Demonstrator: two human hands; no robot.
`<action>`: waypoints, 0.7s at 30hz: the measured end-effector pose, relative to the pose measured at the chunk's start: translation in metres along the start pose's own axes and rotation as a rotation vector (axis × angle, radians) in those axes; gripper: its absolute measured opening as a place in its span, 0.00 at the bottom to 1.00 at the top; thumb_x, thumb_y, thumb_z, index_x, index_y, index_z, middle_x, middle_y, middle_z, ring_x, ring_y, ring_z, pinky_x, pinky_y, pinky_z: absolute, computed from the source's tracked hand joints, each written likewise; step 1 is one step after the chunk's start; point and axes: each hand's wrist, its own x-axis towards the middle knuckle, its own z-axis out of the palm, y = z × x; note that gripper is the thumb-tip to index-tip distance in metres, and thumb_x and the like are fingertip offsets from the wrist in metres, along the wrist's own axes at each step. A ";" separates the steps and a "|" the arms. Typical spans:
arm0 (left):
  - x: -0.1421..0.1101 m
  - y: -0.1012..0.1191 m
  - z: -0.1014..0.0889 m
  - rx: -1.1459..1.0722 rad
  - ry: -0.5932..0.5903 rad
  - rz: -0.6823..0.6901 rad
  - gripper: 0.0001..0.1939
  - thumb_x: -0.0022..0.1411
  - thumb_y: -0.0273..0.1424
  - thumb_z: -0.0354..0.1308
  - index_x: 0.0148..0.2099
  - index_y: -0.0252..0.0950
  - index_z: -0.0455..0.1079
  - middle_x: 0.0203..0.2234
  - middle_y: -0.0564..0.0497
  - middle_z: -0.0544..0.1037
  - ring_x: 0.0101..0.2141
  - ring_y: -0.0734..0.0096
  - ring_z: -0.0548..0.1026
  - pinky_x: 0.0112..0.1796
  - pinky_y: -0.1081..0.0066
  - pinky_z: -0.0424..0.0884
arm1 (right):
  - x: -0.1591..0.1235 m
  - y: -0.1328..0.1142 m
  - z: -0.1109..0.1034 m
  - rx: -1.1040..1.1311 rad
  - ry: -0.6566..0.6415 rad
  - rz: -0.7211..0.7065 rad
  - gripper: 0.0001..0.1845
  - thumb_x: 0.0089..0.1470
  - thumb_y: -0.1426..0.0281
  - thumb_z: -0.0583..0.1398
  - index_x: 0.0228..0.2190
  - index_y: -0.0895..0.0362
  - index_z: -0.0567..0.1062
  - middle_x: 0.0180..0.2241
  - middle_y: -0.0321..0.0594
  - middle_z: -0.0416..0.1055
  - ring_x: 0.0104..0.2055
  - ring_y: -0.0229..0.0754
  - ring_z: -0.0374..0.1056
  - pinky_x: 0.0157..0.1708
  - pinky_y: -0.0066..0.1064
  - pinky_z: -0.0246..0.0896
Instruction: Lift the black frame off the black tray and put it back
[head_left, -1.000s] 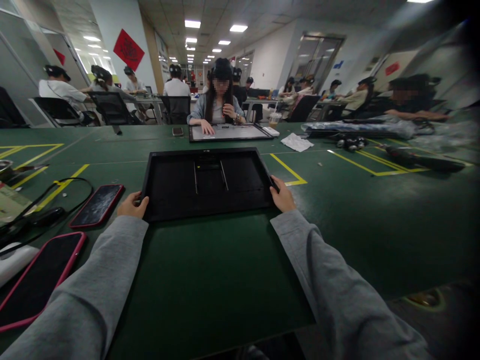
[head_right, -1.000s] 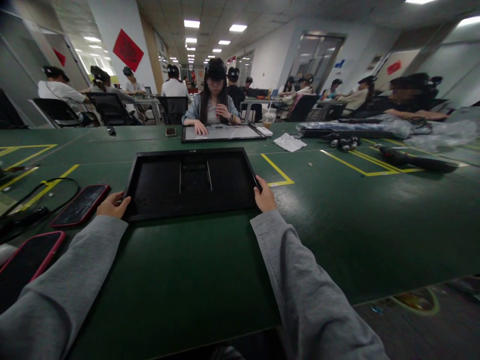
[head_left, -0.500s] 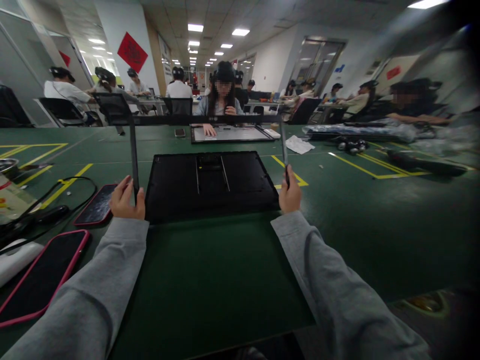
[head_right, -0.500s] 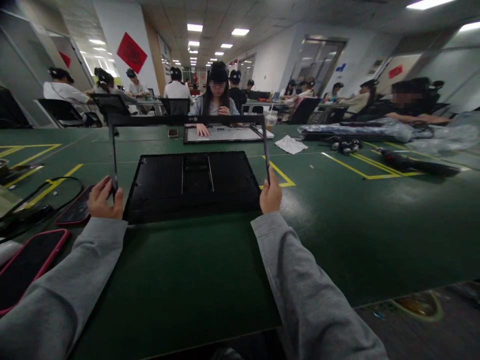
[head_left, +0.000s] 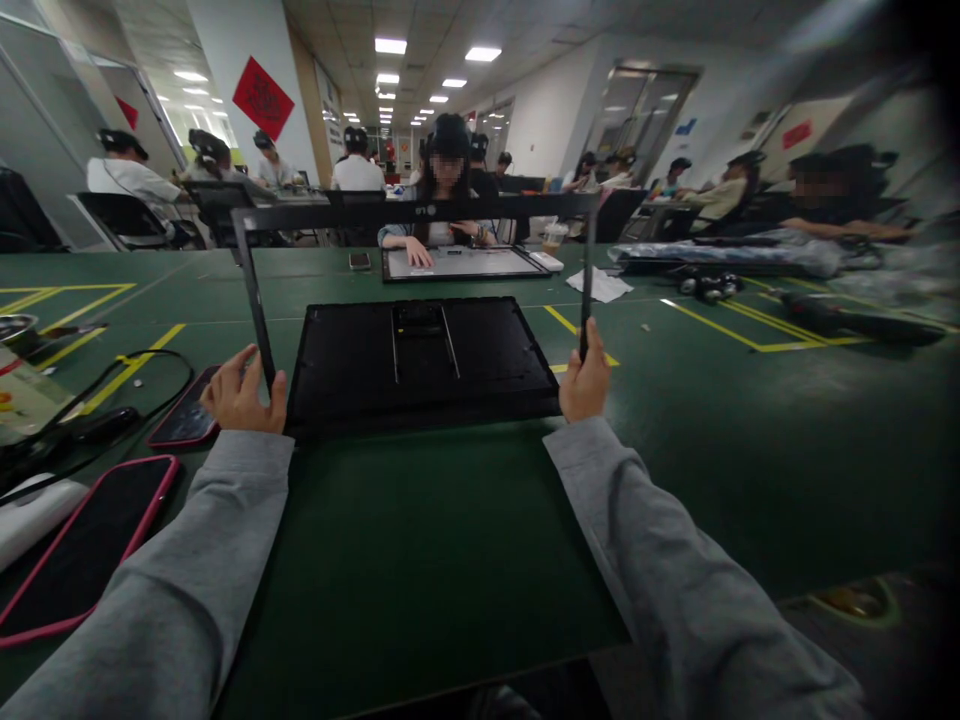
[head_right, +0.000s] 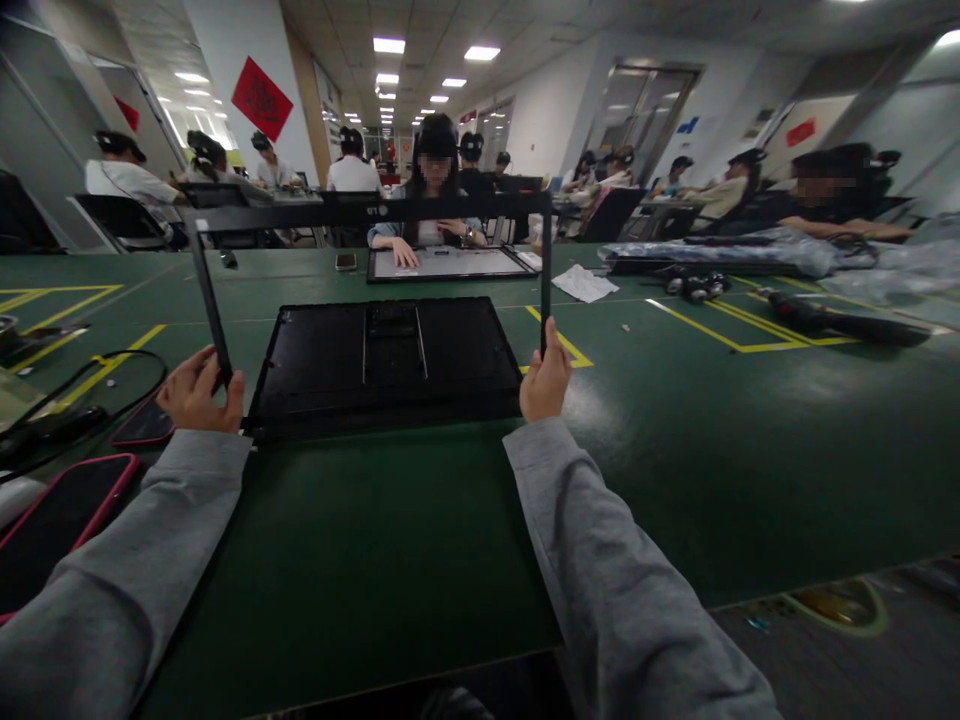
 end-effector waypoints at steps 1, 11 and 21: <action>0.000 -0.001 0.002 -0.008 -0.038 -0.024 0.24 0.62 0.42 0.52 0.56 0.35 0.70 0.56 0.42 0.71 0.57 0.57 0.64 0.57 0.58 0.50 | -0.001 0.003 0.004 0.033 -0.047 0.009 0.32 0.61 0.70 0.44 0.66 0.55 0.49 0.64 0.46 0.56 0.65 0.50 0.54 0.63 0.51 0.48; -0.004 -0.016 0.019 -0.038 -0.234 -0.097 0.18 0.62 0.41 0.51 0.49 0.40 0.73 0.55 0.44 0.72 0.59 0.56 0.61 0.56 0.53 0.47 | -0.016 0.026 0.028 0.070 -0.292 0.156 0.32 0.57 0.71 0.49 0.63 0.58 0.59 0.59 0.47 0.66 0.57 0.54 0.65 0.57 0.49 0.59; -0.006 -0.026 0.028 -0.021 -0.273 -0.090 0.19 0.62 0.41 0.52 0.51 0.41 0.73 0.54 0.45 0.73 0.59 0.55 0.62 0.56 0.50 0.48 | -0.012 0.028 0.025 0.032 -0.292 0.191 0.31 0.57 0.71 0.51 0.62 0.57 0.62 0.52 0.48 0.73 0.53 0.55 0.69 0.56 0.52 0.60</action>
